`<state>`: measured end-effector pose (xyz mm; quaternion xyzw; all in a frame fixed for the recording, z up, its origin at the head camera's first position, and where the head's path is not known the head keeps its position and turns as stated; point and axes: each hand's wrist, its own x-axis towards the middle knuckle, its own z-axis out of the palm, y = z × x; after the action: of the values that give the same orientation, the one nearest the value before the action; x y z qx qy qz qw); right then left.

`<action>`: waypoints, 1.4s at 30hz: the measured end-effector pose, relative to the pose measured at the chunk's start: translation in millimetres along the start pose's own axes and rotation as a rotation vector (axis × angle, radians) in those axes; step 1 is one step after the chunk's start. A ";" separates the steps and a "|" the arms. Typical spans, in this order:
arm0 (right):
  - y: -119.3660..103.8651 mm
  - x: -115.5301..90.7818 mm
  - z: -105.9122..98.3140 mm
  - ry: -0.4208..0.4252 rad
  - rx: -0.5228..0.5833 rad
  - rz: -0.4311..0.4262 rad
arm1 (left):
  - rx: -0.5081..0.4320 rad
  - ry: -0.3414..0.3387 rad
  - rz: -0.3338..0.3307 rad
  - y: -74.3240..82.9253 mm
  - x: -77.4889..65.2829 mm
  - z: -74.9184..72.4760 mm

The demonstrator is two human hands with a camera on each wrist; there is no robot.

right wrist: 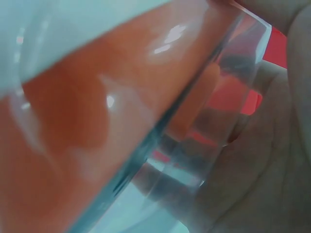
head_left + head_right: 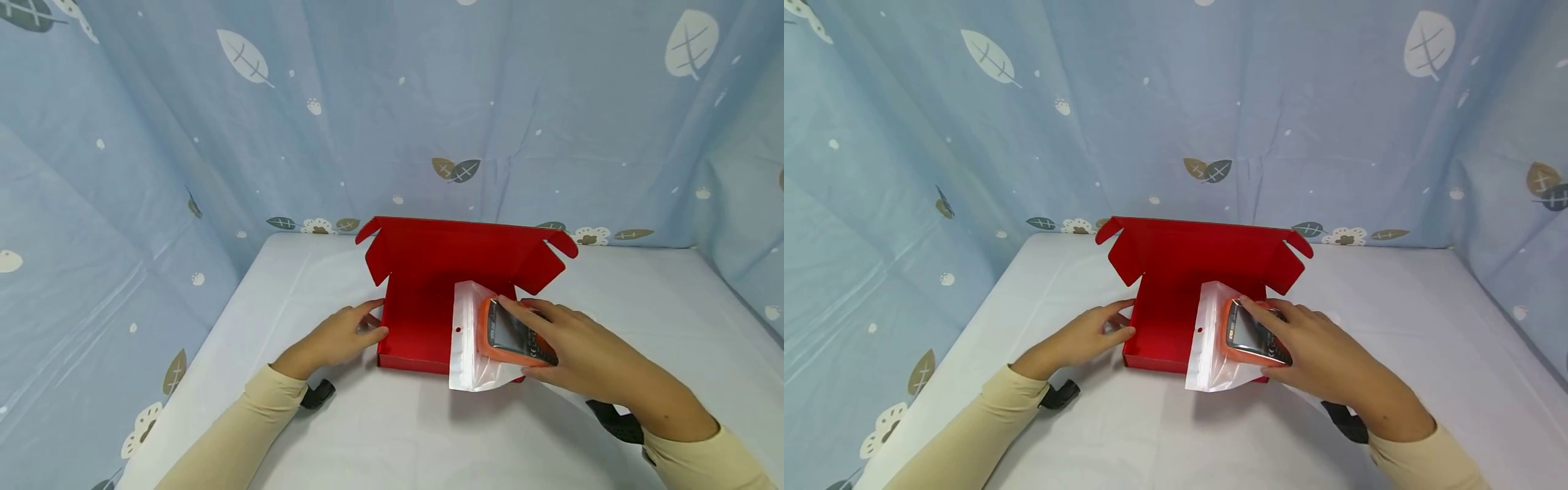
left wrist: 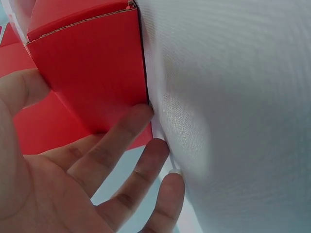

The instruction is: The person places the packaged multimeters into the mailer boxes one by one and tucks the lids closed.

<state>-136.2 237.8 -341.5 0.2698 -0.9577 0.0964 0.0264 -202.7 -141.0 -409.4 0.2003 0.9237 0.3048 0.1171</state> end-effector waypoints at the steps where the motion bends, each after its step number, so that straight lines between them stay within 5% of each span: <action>1: -1.5 1.9 -0.1 -0.003 0.000 0.000 | -0.001 -0.002 0.002 0.1 0.1 0.1; 24: -25.4 40.8 -6.0 0.011 -0.033 -0.119 | -0.022 0.000 0.003 3.8 -2.1 0.5; 42: -37.9 59.5 -4.2 -0.015 -0.031 -0.125 | -0.035 0.006 0.030 1.2 -0.4 0.9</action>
<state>-167.2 176.6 -324.8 0.3295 -0.9405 0.0778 0.0295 -201.7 -139.8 -409.4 0.2110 0.9155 0.3234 0.1132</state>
